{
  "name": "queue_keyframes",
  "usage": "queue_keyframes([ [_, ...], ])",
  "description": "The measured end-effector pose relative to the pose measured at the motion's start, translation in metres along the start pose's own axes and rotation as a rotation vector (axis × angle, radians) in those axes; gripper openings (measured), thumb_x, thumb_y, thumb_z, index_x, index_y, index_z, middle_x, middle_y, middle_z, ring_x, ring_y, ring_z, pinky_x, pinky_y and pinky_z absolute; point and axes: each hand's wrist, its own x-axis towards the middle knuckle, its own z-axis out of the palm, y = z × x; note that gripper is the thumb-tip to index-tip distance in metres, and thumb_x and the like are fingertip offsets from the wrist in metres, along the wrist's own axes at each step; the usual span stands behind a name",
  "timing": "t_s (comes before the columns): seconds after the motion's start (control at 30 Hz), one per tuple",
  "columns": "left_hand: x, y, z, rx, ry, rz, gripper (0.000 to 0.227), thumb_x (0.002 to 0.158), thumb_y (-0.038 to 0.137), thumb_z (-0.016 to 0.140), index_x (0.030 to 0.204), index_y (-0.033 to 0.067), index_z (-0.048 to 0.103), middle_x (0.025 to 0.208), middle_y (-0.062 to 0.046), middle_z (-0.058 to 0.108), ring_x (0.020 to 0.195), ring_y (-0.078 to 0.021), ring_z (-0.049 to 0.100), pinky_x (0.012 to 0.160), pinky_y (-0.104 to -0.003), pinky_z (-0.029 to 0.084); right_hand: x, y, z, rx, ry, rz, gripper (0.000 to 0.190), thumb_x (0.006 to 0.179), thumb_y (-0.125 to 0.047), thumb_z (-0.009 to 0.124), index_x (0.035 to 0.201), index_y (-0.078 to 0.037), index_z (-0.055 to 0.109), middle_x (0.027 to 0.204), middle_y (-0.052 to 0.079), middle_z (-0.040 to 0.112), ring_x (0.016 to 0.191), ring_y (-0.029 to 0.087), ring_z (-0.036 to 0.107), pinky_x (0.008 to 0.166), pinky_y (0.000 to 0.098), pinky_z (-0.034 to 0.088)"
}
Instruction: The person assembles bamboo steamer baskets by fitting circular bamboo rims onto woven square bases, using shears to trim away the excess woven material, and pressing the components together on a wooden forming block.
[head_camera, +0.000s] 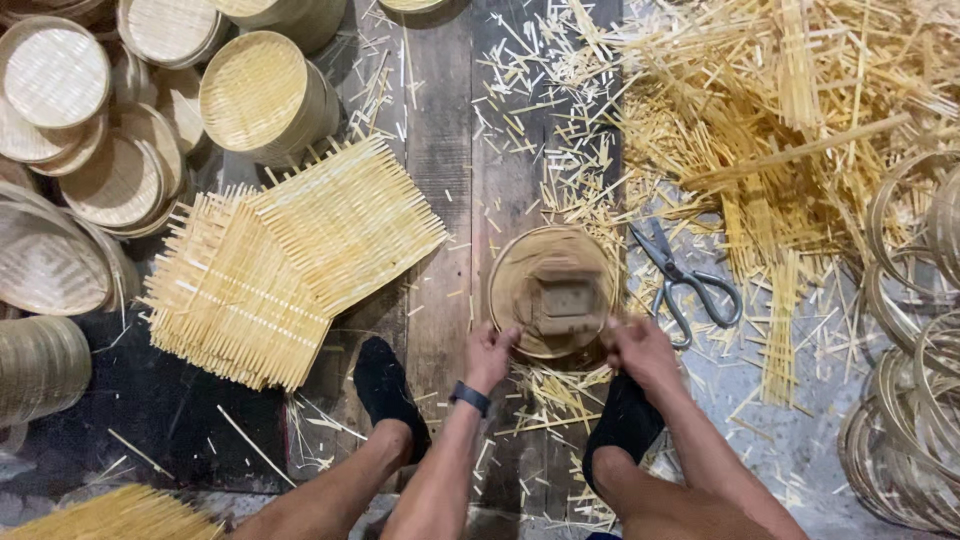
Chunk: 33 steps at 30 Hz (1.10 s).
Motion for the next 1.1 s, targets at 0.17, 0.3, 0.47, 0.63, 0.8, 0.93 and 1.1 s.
queue_keyframes([
  [0.17, -0.016, 0.061, -0.024, 0.425, -0.161, 0.359, 0.038, 0.094, 0.037, 0.071, 0.125, 0.0155, 0.072, 0.101, -0.013, 0.079, 0.082, -0.0257, 0.072, 0.066, -0.037, 0.057, -0.023, -0.028, 0.008, -0.093, -0.164, -0.228, 0.097, 0.071, -0.045, 0.085, 0.145, -0.001, 0.042, 0.13, 0.021, 0.064, 0.113, 0.033, 0.064, 0.085, 0.0442, 0.058],
  [0.3, -0.024, 0.117, 0.0, 0.258, -0.14, 0.481, 0.06, 0.092, 0.046, 0.07, 0.14, 0.0138, 0.054, 0.126, -0.016, 0.065, 0.102, -0.0234, 0.067, 0.079, -0.041, 0.058, -0.025, -0.042, 0.028, -0.289, 0.034, -0.297, 0.102, 0.066, -0.044, 0.092, 0.14, 0.004, 0.04, 0.129, 0.02, 0.062, 0.12, 0.031, 0.064, 0.098, 0.0437, 0.052],
  [0.47, -0.033, 0.151, 0.019, 0.3, -0.08, 0.332, 0.062, 0.096, 0.06, 0.051, 0.134, 0.0127, 0.063, 0.104, -0.016, 0.073, 0.085, -0.0268, 0.069, 0.073, -0.042, 0.058, -0.03, -0.058, 0.04, -0.397, 0.056, -0.308, 0.067, 0.07, -0.039, 0.088, 0.118, 0.003, 0.066, 0.109, 0.014, 0.077, 0.098, 0.024, 0.075, 0.087, 0.0379, 0.06],
  [0.63, -0.02, 0.156, 0.031, 0.318, 0.103, 0.703, 0.066, 0.117, 0.064, 0.036, 0.141, 0.0114, 0.066, 0.121, -0.016, 0.069, 0.093, -0.0158, 0.07, 0.078, -0.034, 0.052, -0.04, -0.065, 0.04, -0.378, 0.179, -0.449, 0.053, 0.072, -0.03, 0.088, 0.109, 0.004, 0.072, 0.098, 0.012, 0.08, 0.087, 0.02, 0.077, 0.079, 0.035, 0.061],
  [0.8, -0.01, 0.142, 0.025, 0.39, 0.047, 0.494, 0.068, 0.101, 0.067, 0.034, 0.124, 0.017, 0.074, 0.048, 0.002, 0.053, 0.038, -0.0102, 0.043, 0.036, -0.032, 0.032, -0.039, -0.048, 0.048, -0.401, 0.143, -0.404, 0.053, 0.072, -0.031, 0.088, 0.112, 0.001, 0.074, 0.097, 0.01, 0.081, 0.084, 0.018, 0.077, 0.077, 0.0337, 0.063],
  [0.93, 0.013, 0.111, 0.011, 0.308, 0.003, 0.396, 0.063, 0.1, 0.064, 0.036, 0.121, 0.0182, 0.074, 0.047, 0.005, 0.046, 0.036, -0.0091, 0.033, 0.031, -0.03, 0.027, -0.026, -0.035, 0.027, -0.479, 0.089, -0.41, 0.056, 0.072, -0.037, 0.088, 0.115, -0.003, 0.075, 0.097, 0.01, 0.081, 0.082, 0.019, 0.077, 0.077, 0.0351, 0.062],
  [1.1, 0.095, 0.028, -0.045, 0.145, 0.279, -0.024, 0.064, 0.11, 0.054, 0.051, 0.099, -0.005, 0.075, 0.069, -0.001, 0.06, 0.057, -0.0133, 0.047, 0.051, -0.031, 0.036, -0.022, -0.017, -0.027, -0.283, -0.033, -0.467, 0.043, 0.08, -0.032, 0.079, 0.111, -0.002, 0.076, 0.095, 0.013, 0.076, 0.083, 0.019, 0.07, 0.078, 0.0355, 0.059],
])
